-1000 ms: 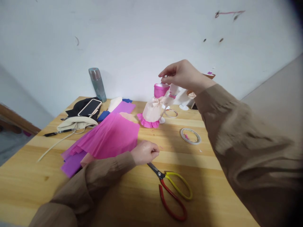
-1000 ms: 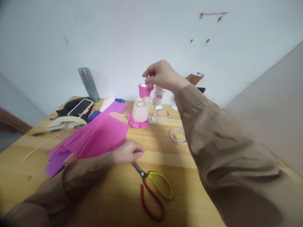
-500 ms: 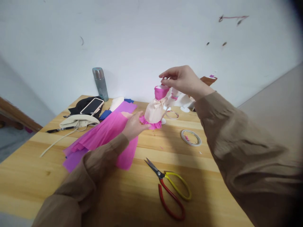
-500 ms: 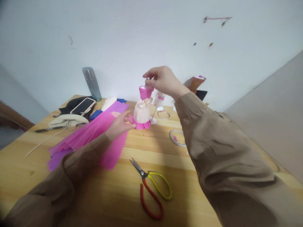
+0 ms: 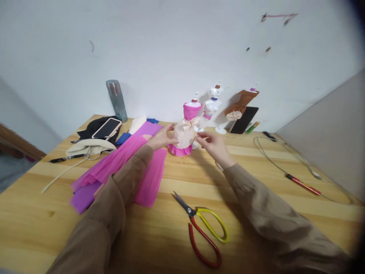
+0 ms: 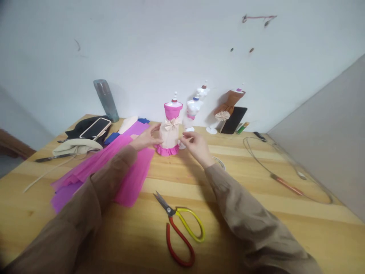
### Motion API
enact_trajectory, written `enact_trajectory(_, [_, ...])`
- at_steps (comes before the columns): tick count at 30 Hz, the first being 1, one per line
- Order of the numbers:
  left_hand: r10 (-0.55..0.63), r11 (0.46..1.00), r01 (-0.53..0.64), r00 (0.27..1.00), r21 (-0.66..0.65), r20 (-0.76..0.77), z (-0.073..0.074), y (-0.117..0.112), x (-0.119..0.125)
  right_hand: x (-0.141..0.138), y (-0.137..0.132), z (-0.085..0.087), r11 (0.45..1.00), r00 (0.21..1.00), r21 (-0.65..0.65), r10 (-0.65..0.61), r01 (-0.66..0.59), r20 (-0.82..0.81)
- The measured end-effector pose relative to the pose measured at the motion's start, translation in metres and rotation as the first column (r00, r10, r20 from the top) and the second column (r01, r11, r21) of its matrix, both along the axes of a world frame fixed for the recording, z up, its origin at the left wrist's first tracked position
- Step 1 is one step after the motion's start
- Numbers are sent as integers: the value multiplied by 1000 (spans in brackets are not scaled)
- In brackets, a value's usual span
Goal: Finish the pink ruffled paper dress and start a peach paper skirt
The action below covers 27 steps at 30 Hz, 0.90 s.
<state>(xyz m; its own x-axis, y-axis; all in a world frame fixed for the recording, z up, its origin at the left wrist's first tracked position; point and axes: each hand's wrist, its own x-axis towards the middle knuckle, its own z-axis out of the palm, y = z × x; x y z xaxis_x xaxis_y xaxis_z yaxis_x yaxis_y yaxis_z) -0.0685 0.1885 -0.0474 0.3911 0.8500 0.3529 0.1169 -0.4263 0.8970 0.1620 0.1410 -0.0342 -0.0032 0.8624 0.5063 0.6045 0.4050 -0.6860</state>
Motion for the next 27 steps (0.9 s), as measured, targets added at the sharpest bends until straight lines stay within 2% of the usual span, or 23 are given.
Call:
enact_trajectory(2, [-17, 1000, 17, 1000, -15, 3, 0, 2, 3, -5, 5, -15, 999, 999, -32, 21, -20, 32])
enact_trajectory(4, [-24, 1000, 24, 999, -12, 25, -1, 3, 7, -9, 11, -20, 999, 998, -43, 25, -23, 51])
enact_trajectory(11, [135, 991, -135, 991, 11, -8, -14, 10, 13, -5, 21, -27, 998, 998, -56, -22, 25, 51])
enact_trajectory(17, [212, 977, -211, 977, 13, -40, -26, 14, 12, -9, 20, -33, 998, 997, -59, -20, 24, 69])
enact_trajectory(27, [257, 966, -254, 957, 38, -137, -17, 4, 10, -7, 22, -36, 996, 996, -82, -15, 23, 93])
